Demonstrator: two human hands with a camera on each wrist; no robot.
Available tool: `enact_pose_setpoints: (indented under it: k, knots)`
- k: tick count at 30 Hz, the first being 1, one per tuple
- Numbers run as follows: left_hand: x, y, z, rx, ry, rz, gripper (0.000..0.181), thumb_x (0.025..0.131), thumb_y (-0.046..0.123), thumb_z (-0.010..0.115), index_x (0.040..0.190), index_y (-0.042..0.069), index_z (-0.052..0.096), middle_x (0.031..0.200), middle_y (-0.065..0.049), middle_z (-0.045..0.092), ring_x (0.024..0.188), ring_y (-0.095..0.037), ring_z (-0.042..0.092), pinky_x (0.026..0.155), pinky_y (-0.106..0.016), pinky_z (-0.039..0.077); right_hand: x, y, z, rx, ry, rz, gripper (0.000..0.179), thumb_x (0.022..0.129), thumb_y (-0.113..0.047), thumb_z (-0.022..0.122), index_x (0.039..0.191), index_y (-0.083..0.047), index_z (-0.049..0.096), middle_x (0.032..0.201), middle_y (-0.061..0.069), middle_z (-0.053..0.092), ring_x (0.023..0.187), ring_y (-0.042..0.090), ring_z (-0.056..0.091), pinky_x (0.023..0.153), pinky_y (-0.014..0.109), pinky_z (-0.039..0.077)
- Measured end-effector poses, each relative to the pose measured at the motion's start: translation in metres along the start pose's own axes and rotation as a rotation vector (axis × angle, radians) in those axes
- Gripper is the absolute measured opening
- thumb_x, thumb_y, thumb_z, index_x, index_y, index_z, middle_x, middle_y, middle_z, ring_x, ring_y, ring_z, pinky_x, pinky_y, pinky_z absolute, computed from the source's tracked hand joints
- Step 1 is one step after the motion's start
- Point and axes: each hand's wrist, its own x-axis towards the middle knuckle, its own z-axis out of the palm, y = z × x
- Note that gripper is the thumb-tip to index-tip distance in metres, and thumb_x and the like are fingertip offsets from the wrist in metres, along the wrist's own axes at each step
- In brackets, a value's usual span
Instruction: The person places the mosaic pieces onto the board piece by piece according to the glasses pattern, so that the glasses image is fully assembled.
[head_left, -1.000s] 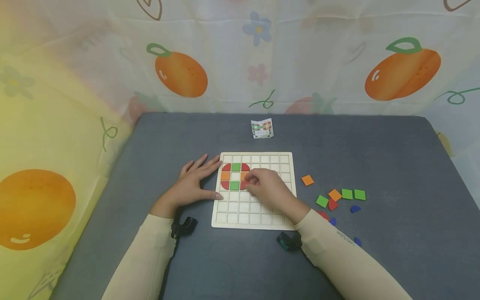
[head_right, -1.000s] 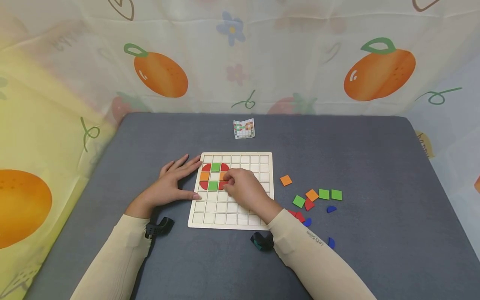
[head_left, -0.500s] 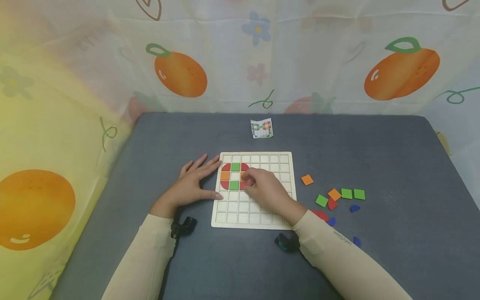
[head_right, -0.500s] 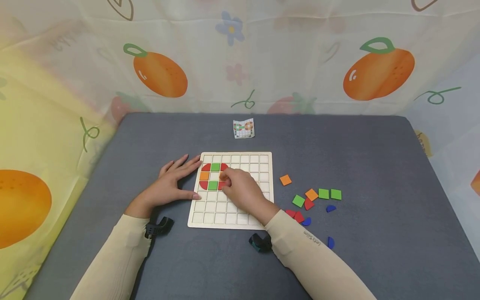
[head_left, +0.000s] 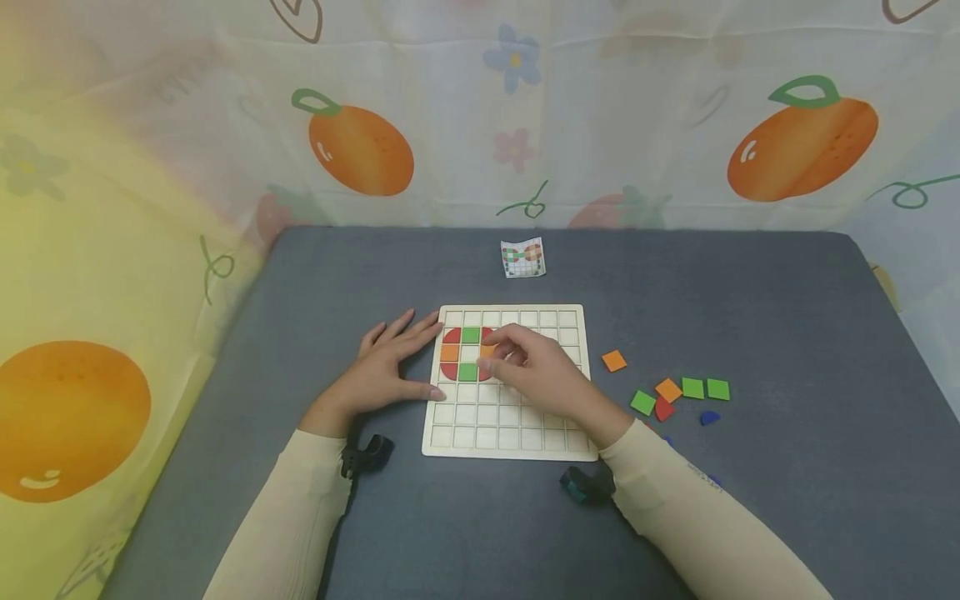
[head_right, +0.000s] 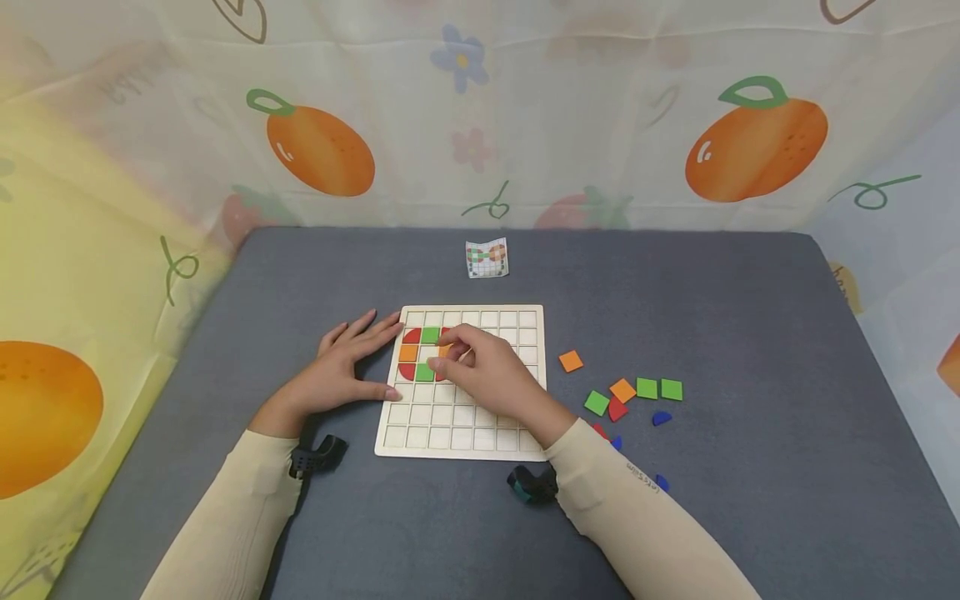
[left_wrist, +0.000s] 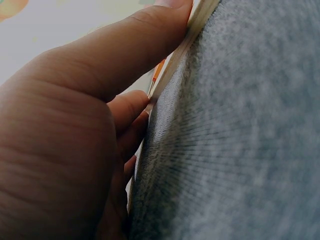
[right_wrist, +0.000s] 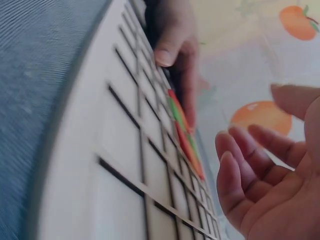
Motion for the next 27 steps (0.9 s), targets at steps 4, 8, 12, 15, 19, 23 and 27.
enact_pose_setpoints:
  k: [4,8,12,15,19,23,27]
  knots:
    - [0.000,0.001,-0.001,-0.006,0.003,-0.001,0.111,0.081,0.058,0.094,0.172,0.025,0.039,0.177,0.011,0.026,0.166,-0.026,0.004,0.125,-0.062,-0.004,-0.005,-0.003,-0.012,0.083,-0.026,-0.041,0.043,0.109,-0.034,0.071,0.142,-0.008,0.068,0.120,0.002,0.072,0.100,0.023,0.068,0.083,0.046,0.054]
    - [0.000,0.002,-0.001,-0.013,0.005,-0.002,0.112,0.080,0.058,0.095,0.172,0.024,0.039,0.177,0.010,0.027,0.166,-0.026,0.005,0.125,-0.062,-0.005,-0.010,-0.006,-0.024,0.167,-0.036,-0.066,0.041,0.112,-0.033,0.066,0.143,-0.008,0.066,0.129,0.011,0.070,0.108,0.031,0.069,0.089,0.052,0.054]
    - [-0.001,0.002,-0.001,-0.012,0.003,-0.004,0.113,0.080,0.057,0.095,0.172,0.024,0.038,0.177,0.010,0.026,0.166,-0.026,0.004,0.125,-0.061,-0.005,-0.017,-0.007,-0.036,0.248,-0.038,-0.089,0.039,0.115,-0.029,0.059,0.144,-0.004,0.063,0.129,0.016,0.068,0.110,0.035,0.069,0.094,0.054,0.053]
    - [-0.001,0.002,0.000,-0.012,0.003,-0.001,0.113,0.080,0.056,0.095,0.172,0.024,0.038,0.178,0.009,0.026,0.166,-0.026,0.004,0.125,-0.061,-0.005,-0.023,-0.006,-0.046,0.262,-0.027,-0.123,0.039,0.117,-0.028,0.052,0.144,-0.002,0.063,0.125,0.016,0.068,0.108,0.034,0.068,0.093,0.051,0.054]
    - [-0.001,0.001,0.000,-0.013,0.005,-0.001,0.113,0.080,0.057,0.095,0.172,0.024,0.038,0.178,0.009,0.026,0.166,-0.026,0.004,0.125,-0.062,-0.005,-0.032,0.001,-0.059,0.263,-0.008,-0.158,0.043,0.118,-0.026,0.045,0.145,0.004,0.059,0.126,0.018,0.066,0.109,0.036,0.068,0.093,0.044,0.053]
    - [-0.001,0.000,0.000,-0.013,0.011,-0.001,0.113,0.080,0.058,0.095,0.172,0.025,0.038,0.178,0.010,0.026,0.166,-0.025,0.004,0.125,-0.061,-0.004,-0.042,0.012,-0.073,0.269,0.013,-0.176,0.046,0.119,-0.024,0.038,0.147,0.008,0.055,0.127,0.021,0.064,0.110,0.035,0.067,0.093,0.039,0.052]
    - [-0.001,0.000,0.001,-0.014,0.013,-0.007,0.113,0.080,0.059,0.094,0.172,0.026,0.038,0.177,0.011,0.026,0.166,-0.025,0.004,0.125,-0.061,-0.004,-0.053,0.021,-0.089,0.274,0.045,-0.225,0.053,0.121,-0.030,0.034,0.146,0.013,0.053,0.126,0.023,0.063,0.109,0.031,0.066,0.093,0.035,0.052]
